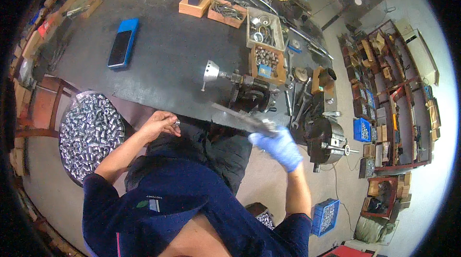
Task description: The person places small metal components into a fixture and secures them with fasteners, using a manual wrench to tighten the assembly.
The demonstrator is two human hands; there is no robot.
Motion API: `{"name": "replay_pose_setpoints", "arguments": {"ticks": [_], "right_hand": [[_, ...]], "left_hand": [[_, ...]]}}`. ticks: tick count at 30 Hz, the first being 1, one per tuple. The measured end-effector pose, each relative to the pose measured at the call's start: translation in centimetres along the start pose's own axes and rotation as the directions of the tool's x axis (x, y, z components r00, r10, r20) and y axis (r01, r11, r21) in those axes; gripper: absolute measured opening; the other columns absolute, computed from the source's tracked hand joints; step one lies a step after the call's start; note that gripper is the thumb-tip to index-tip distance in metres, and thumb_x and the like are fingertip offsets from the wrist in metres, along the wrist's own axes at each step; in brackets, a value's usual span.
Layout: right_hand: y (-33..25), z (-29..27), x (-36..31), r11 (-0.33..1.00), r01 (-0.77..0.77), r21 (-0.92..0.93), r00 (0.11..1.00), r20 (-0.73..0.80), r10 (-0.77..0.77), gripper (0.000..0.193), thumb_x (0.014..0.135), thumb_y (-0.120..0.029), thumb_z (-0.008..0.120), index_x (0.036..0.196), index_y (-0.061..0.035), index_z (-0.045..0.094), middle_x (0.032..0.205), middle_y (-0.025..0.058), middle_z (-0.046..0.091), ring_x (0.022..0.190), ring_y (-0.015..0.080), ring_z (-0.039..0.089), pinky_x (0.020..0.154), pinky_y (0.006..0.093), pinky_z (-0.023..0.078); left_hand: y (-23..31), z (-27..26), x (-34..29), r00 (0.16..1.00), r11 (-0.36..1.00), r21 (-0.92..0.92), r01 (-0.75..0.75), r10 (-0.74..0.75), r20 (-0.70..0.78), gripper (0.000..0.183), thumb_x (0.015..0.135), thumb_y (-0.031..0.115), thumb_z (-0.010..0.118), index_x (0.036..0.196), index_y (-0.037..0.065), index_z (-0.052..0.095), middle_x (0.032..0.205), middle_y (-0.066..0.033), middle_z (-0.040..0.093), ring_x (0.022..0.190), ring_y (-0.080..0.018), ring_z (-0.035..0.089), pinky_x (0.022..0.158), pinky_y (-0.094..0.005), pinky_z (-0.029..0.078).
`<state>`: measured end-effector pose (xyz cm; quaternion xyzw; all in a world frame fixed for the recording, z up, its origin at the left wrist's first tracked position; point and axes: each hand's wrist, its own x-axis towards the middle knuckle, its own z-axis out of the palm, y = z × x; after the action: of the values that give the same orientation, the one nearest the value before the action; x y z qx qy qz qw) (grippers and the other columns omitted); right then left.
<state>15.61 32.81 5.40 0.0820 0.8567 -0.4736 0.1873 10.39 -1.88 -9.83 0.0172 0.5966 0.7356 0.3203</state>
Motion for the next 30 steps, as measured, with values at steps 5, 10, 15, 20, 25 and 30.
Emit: {"name": "replay_pose_setpoints", "arguments": {"ticks": [5,10,15,20,25,30], "right_hand": [[-5.9,-7.4,2.8,0.977,0.189,0.100,0.967,-0.194,-0.167,0.035,0.081,-0.026,0.059,0.107,-0.0040,0.052,0.055,0.0003,0.051,0.031,0.0031,0.035,0.027,0.0162,0.024],[-9.1,-7.8,13.1,0.974,-0.067,-0.216,0.994,-0.100,0.047,0.023,0.080,-0.029,0.060,0.073,-0.0089,0.051,0.050,-0.0001,0.048,0.032,0.0060,0.036,0.028,0.0213,0.026],[-10.6,-5.4,22.6,0.942,-0.032,-0.335,0.988,-0.151,-0.020,0.028,0.077,-0.030,0.065,0.065,-0.0067,0.057,0.052,0.0028,0.052,0.037,0.0123,0.046,0.034,0.0287,0.035],[-12.9,-2.5,30.1,0.917,-0.038,-0.397,0.989,-0.144,-0.021,0.025,0.072,-0.028,0.069,0.070,-0.0051,0.061,0.055,0.0052,0.053,0.042,0.0158,0.048,0.041,0.0317,0.038],[-14.5,-0.8,33.8,0.913,-0.044,-0.406,0.983,-0.178,-0.032,0.022,0.073,-0.027,0.068,0.070,-0.0065,0.060,0.055,0.0048,0.054,0.042,0.0170,0.049,0.042,0.0315,0.040],[-16.2,1.6,34.8,0.850,0.013,-0.527,0.988,-0.124,-0.092,0.029,0.073,-0.033,0.066,0.070,-0.0053,0.060,0.057,0.0048,0.056,0.043,0.0173,0.053,0.039,0.0318,0.041]], "left_hand": [[2.3,-0.3,0.8,0.995,0.996,0.017,-0.087,0.086,0.041,0.035,0.088,0.031,0.055,0.089,-0.003,0.055,0.076,-0.0152,0.063,0.070,-0.0227,0.064,0.067,-0.0305,0.052],[2.4,-0.2,1.3,0.977,0.977,-0.002,-0.213,0.213,0.027,0.023,0.086,0.016,0.059,0.088,-0.007,0.055,0.077,-0.0142,0.062,0.072,-0.0214,0.063,0.068,-0.0315,0.053],[2.0,-0.8,0.6,0.964,0.964,-0.052,-0.262,0.259,-0.061,0.019,0.082,0.008,0.062,0.088,-0.008,0.054,0.077,-0.0143,0.061,0.073,-0.0206,0.062,0.068,-0.0323,0.053],[1.8,-1.6,-0.1,0.954,0.964,-0.044,-0.263,0.253,-0.159,0.017,0.078,0.004,0.066,0.089,-0.004,0.056,0.075,-0.0097,0.061,0.070,-0.0162,0.061,0.063,-0.0270,0.050],[1.3,-1.9,0.9,0.948,0.955,-0.075,-0.288,0.274,-0.162,0.019,0.077,0.003,0.067,0.090,-0.004,0.057,0.074,-0.0069,0.060,0.063,-0.0134,0.058,0.059,-0.0253,0.049],[1.9,-1.8,1.0,0.939,0.964,-0.004,-0.266,0.258,-0.228,0.021,0.077,0.004,0.068,0.093,-0.005,0.057,0.074,-0.0064,0.059,0.062,-0.0105,0.057,0.055,-0.0231,0.048]]}}
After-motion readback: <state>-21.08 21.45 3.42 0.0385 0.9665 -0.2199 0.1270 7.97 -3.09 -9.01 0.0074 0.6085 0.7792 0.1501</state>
